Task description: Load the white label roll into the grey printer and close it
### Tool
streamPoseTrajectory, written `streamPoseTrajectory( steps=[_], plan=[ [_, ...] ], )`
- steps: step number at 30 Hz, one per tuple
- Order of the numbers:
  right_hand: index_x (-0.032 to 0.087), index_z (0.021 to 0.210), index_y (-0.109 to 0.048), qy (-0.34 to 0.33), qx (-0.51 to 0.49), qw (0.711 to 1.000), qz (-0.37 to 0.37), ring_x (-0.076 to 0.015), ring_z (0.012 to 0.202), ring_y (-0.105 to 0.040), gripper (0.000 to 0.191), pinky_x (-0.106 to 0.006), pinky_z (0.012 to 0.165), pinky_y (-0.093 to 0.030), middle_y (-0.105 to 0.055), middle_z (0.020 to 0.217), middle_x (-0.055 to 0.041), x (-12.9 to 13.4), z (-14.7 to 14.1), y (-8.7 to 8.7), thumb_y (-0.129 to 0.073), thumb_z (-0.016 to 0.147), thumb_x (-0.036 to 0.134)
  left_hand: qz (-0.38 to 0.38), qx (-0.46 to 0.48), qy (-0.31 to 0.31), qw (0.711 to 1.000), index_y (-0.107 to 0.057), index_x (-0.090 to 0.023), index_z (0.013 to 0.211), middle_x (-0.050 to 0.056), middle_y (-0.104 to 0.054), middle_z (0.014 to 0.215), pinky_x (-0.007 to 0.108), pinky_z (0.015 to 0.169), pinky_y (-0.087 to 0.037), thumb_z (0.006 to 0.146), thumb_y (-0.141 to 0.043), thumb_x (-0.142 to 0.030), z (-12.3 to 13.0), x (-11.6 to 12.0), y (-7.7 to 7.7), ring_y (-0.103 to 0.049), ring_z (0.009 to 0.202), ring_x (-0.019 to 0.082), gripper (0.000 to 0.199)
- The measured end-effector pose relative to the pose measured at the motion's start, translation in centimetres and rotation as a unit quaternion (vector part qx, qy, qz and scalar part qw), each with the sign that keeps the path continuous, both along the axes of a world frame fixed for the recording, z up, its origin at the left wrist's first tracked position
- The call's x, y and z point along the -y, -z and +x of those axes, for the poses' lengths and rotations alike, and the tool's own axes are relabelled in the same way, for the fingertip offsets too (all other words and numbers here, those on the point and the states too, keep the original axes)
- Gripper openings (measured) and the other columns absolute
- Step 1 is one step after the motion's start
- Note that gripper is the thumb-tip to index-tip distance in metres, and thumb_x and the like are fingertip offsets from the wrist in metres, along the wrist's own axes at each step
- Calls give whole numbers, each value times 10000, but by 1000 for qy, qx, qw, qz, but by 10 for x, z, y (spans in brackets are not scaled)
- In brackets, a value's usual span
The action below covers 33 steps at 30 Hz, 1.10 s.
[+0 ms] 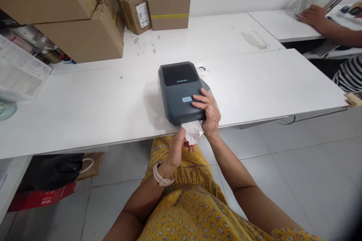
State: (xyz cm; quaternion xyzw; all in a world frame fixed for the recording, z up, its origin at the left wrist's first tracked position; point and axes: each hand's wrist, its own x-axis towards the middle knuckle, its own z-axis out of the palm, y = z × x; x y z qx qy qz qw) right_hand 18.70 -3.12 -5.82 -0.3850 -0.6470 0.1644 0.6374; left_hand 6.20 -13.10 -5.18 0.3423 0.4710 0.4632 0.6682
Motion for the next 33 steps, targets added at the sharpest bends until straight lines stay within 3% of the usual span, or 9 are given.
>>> streamPoseTrajectory(
  steps=[3,8,12,16,20,25,28,30,33],
  plan=[
    [323,1032,-810,-8,6,1000,0,-281,1403,-607,543,-634,1221,-436,-790,1164,-27,1,3,-4,-274,1081,391,-20,15,40,999,-621,-173,677,-8,-572,584,266,542,-440,887,-605,-668,8,-11,-17,-517,493,99,538],
    [312,1022,-797,2,4,1000,17,-266,1384,-623,529,-609,1193,-470,-788,1153,-28,2,-1,-6,-275,1092,357,-44,50,-9,998,-565,-188,739,-59,-535,624,227,460,-389,813,-732,-573,15,-13,-29,-372,421,39,426],
    [315,994,-804,12,-2,1000,4,-284,1372,-627,534,-628,1188,-466,-792,1129,-31,2,-4,-6,-283,1087,383,-50,34,-17,998,-569,-198,825,-79,-509,614,214,443,-376,778,-757,-626,16,-11,-21,-331,423,37,470],
    [335,1027,-796,11,2,1000,18,-275,1354,-628,500,-600,1173,-477,-786,1138,-18,3,-1,-7,-301,1091,360,-8,-49,4,999,-579,-203,749,-59,-512,593,232,466,-368,835,-670,-687,12,-15,-10,-370,449,63,501],
    [353,1178,-771,8,92,996,8,-288,1352,-600,524,-572,1162,-474,-748,1192,-44,5,5,-14,-263,1098,458,75,-199,32,977,-526,-224,571,-19,-493,490,289,559,-400,929,-548,-701,4,-20,-3,-464,495,127,596],
    [371,1214,-758,16,195,981,-18,-300,1297,-592,491,-560,1146,-440,-703,1238,-53,11,9,-34,-305,1094,517,119,-249,46,960,-587,-222,621,9,-589,554,304,616,-415,972,-519,-633,-3,-18,3,-533,557,157,544],
    [366,1143,-759,41,241,969,-30,-283,1251,-609,431,-574,1207,-356,-713,1224,-38,13,7,-48,-355,1098,507,129,-260,90,953,-609,-205,649,11,-618,599,293,622,-405,980,-547,-549,-11,-10,7,-535,589,150,481],
    [363,1072,-755,45,256,965,-33,-283,1330,-575,417,-595,1283,-234,-722,1235,-17,11,5,-56,-363,1102,502,132,-260,87,952,-620,-201,683,6,-627,631,285,621,-413,983,-558,-505,-20,-2,9,-545,611,148,432],
    [351,988,-735,24,255,966,-43,-279,1477,-473,412,-607,1341,-87,-719,1300,22,4,3,-59,-365,1106,486,153,-258,-15,954,-623,-206,713,3,-630,658,285,634,-449,1003,-533,-467,-34,7,11,-570,627,153,401]
  ],
)
